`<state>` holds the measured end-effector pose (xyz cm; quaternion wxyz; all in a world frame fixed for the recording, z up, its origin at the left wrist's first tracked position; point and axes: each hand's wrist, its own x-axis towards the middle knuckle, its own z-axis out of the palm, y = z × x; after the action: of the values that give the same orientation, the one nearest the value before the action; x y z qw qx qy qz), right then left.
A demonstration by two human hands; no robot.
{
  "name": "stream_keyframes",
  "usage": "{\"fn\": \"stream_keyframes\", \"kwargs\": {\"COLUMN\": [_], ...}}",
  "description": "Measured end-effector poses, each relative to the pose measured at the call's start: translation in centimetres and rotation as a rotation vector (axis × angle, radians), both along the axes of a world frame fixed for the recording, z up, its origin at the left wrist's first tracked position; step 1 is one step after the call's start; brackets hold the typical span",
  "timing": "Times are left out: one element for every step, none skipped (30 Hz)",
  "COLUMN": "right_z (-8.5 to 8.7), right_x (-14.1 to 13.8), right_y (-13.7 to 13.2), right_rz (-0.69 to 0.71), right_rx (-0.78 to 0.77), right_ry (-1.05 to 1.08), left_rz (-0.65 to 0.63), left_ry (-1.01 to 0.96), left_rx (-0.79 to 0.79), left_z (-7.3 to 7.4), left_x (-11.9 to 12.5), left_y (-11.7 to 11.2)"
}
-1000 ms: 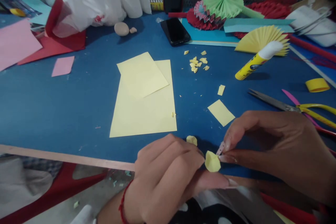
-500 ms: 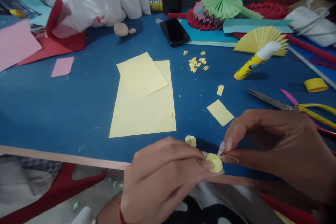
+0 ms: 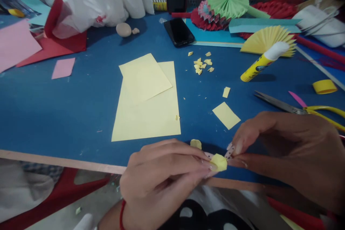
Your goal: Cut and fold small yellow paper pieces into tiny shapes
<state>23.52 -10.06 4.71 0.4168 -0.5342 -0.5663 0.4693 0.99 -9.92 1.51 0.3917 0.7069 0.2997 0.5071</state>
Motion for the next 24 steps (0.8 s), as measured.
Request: {"fn": "stream_keyframes", "kwargs": {"right_z": [0.0,0.0,0.0,-0.1,-0.1,-0.1,-0.1,-0.1,-0.1,-0.1,-0.1,-0.1,-0.2,-0.2,-0.3,-0.3,-0.4,-0.4,-0.4,-0.4,-0.3,-0.3,-0.2,-0.2], "right_x": [0.0,0.0,0.0,0.1,0.1,0.1,0.2,0.2,0.2,0.2,0.2,0.2,0.2,0.2,0.2,0.2,0.2,0.2,0.2,0.2,0.2,0.2,0.2,0.2], "right_y": [0.0,0.0,0.1,0.1,0.1,0.1,0.1,0.0,-0.1,-0.2,-0.3,-0.5,-0.6,-0.7,-0.7,-0.8,-0.8,-0.7,-0.7,-0.6,-0.6,-0.5,-0.4,-0.4], "right_rz": [0.0,0.0,0.0,0.001,0.001,-0.001,0.0,0.0,-0.003,-0.004,-0.003,-0.003,-0.002,0.0,0.0,0.002,0.001,0.001,0.003,0.003,0.006,0.01,0.011,0.015], "right_rx": [0.0,-0.005,-0.008,-0.005,-0.001,0.003,0.011,0.013,0.018,0.022,0.028,0.037,0.048,0.054,0.063,0.066,0.065,0.066,0.062,0.058,0.056,0.049,0.044,0.037], "right_ry": [0.001,0.002,0.005,0.008,0.008,0.006,0.007,0.004,0.002,0.002,-0.001,-0.008,-0.021,-0.034,-0.044,-0.052,-0.058,-0.055,-0.049,-0.04,-0.031,-0.022,-0.014,-0.007], "left_rz": [-0.005,-0.009,-0.015,-0.02,-0.022,-0.017,-0.014,-0.012,-0.011,-0.012,-0.017,-0.023,-0.029,-0.034,-0.038,-0.038,-0.039,-0.037,-0.034,-0.036,-0.041,-0.034,-0.009,0.013], "left_ry": [0.01,0.02,0.029,0.034,0.037,0.034,0.02,0.0,-0.023,-0.042,-0.058,-0.066,-0.066,-0.065,-0.066,-0.068,-0.07,-0.068,-0.064,-0.062,-0.06,-0.068,-0.086,-0.108], "left_rx": [0.004,0.007,0.009,0.013,0.022,0.033,0.044,0.054,0.061,0.059,0.059,0.057,0.055,0.056,0.058,0.057,0.059,0.057,0.058,0.063,0.064,0.057,0.038,0.017], "left_z": [0.0,0.1,0.1,0.1,0.1,0.1,0.1,0.0,-0.1,-0.1,-0.2,-0.3,-0.4,-0.5,-0.5,-0.5,-0.6,-0.6,-0.6,-0.6,-0.7,-0.9,-1.1,-1.3], "left_x": [-0.1,-0.3,-0.4,-0.5,-0.5,-0.5,-0.4,-0.3,-0.3,-0.2,-0.2,-0.2,-0.2,-0.2,-0.3,-0.3,-0.3,-0.2,-0.1,0.0,0.1,0.2,0.4,0.5], "left_y": [0.1,0.1,0.2,0.2,0.2,0.3,0.3,0.3,0.3,0.3,0.3,0.3,0.3,0.3,0.3,0.3,0.3,0.3,0.3,0.2,0.1,0.0,-0.1,-0.2]}}
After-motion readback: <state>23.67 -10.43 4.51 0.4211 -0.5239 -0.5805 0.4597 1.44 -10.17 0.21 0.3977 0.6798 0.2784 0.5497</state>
